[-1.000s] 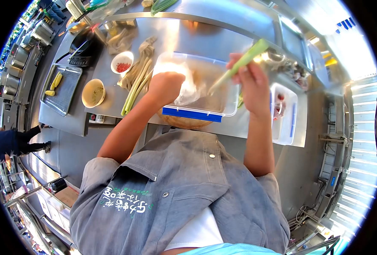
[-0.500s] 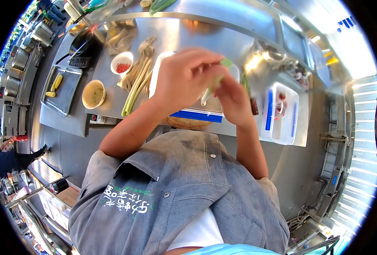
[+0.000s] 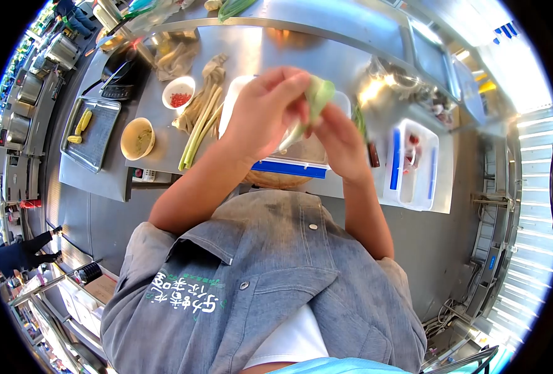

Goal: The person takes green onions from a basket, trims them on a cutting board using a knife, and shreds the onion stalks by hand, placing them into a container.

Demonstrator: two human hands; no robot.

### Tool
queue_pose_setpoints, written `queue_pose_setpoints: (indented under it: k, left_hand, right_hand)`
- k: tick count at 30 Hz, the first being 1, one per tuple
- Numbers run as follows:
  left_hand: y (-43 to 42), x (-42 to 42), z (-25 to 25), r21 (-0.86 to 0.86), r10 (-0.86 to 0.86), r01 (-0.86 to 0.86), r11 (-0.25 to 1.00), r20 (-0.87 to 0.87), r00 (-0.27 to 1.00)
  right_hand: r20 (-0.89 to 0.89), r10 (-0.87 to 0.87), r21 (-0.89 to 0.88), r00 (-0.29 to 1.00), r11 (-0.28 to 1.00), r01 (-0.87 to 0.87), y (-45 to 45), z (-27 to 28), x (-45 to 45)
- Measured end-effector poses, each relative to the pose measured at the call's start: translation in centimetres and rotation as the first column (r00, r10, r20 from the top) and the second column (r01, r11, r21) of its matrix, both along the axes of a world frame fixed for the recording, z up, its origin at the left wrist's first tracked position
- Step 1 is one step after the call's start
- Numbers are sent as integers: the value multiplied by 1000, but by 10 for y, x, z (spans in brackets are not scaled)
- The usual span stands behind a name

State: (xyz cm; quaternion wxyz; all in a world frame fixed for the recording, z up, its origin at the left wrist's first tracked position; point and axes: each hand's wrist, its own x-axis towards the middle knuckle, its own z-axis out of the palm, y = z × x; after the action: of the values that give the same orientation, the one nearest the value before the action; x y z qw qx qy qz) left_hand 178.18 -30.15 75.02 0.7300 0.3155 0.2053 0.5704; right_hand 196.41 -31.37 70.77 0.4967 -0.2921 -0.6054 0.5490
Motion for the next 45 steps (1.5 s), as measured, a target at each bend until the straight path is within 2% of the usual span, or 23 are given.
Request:
queue_pose_setpoints:
  k: [1, 4, 7, 10, 13, 15, 18, 20, 21, 22, 23, 24, 26, 28, 30, 31, 34, 36, 40, 42, 43, 44, 45]
  left_hand:
    - [0, 0, -1, -111, -4, 16, 994, 103, 995]
    - [-2, 0, -12, -161, -50, 81, 984, 189, 981]
    - [-8, 7, -21, -127, -56, 66, 990, 82, 995]
    - [-22, 18, -23, -133, -23, 29, 991, 43, 999]
    - [-19, 12, -33, -136, -46, 64, 989, 131, 990]
    - [-13, -1, -42, -181, -54, 88, 980, 185, 981]
    - [-5, -24, -83, -184, -55, 99, 978, 230, 972]
    - [-1, -37, -107, -148, 84, -119, 982, -223, 971]
    - [2, -44, -121, -150, 84, -119, 981, -219, 972]
    - [4, -51, -134, 51, 154, -150, 987, -540, 828]
    - [5, -57, -146, 248, 263, -107, 963, -773, 577]
    - [7, -61, -149, 247, 266, -113, 962, -771, 578]
    - [7, -68, -155, 515, 513, 74, 854, -857, 40]
    - [16, -76, -170, 530, 535, 104, 841, -844, -22]
    - [23, -85, -192, 567, 605, 216, 795, -766, -219]
    - [23, -83, -183, 566, 604, 214, 796, -767, -218]
    - [29, -77, -170, 490, 550, 254, 834, -774, -313]
    - [39, -79, -179, 398, 512, 324, 858, -710, -483]
    - [40, -80, -177, 315, 482, 387, 867, -728, -487]
    - [34, -71, -162, 543, 581, 262, 798, -808, -95]
    - [35, -66, -142, 464, 469, 146, 874, -883, 0]
    - [31, -56, -116, 485, 486, 29, 874, -873, -35]
    - [25, -51, -85, 473, 474, -13, 881, -881, 11]
  right_hand:
    - [1, 2, 1, 1000, 1000, -2, 0, -5, -2]
    - [-45, -54, -13, 998, 999, 53, -4, -10, -11]
    - [-153, -161, 11, 975, 986, 165, -17, 1, -19]
    - [8, -343, 63, 939, 938, 342, -23, 13, -19]
    - [-41, -377, -28, 925, 926, 376, -25, 19, -17]
    - [-18, -532, 2, 847, 847, 532, -21, 17, -4]
    - [-133, -479, -24, 868, 877, 480, -14, 15, 27]
    - [-109, -495, -33, 862, 869, 495, -12, 20, 48]
    - [-90, -510, -36, 855, 860, 509, -10, 25, 58]
    - [-84, -508, -35, 857, 861, 507, -9, 29, 67]
    - [-115, -504, -19, 856, 863, 506, -8, 35, 75]
    - [-147, -498, -2, 855, 864, 503, -5, 41, 84]
    - [-142, -494, 31, 858, 864, 503, -3, 57, 110]
    - [-148, -484, 116, 862, 857, 502, -4, 79, 137]
    - [-154, -463, 183, 873, 855, 486, -10, 108, 158]
    - [-157, -478, 177, 864, 847, 500, -12, 118, 169]
    - [-145, -486, 189, 862, 841, 506, -18, 142, 199]
    - [-230, -446, 210, 865, 845, 492, -26, 157, 222]
    - [-272, -447, 269, 852, 815, 513, -37, 169, 238]
    - [-260, -525, 188, 810, 795, 576, -36, 155, 215]
    - [-200, -435, 240, 878, 847, 474, -31, 142, 209]
    - [-225, -450, 169, 864, 855, 490, -30, 128, 199]
    - [-230, -313, 152, 922, 924, 351, -26, 116, 189]
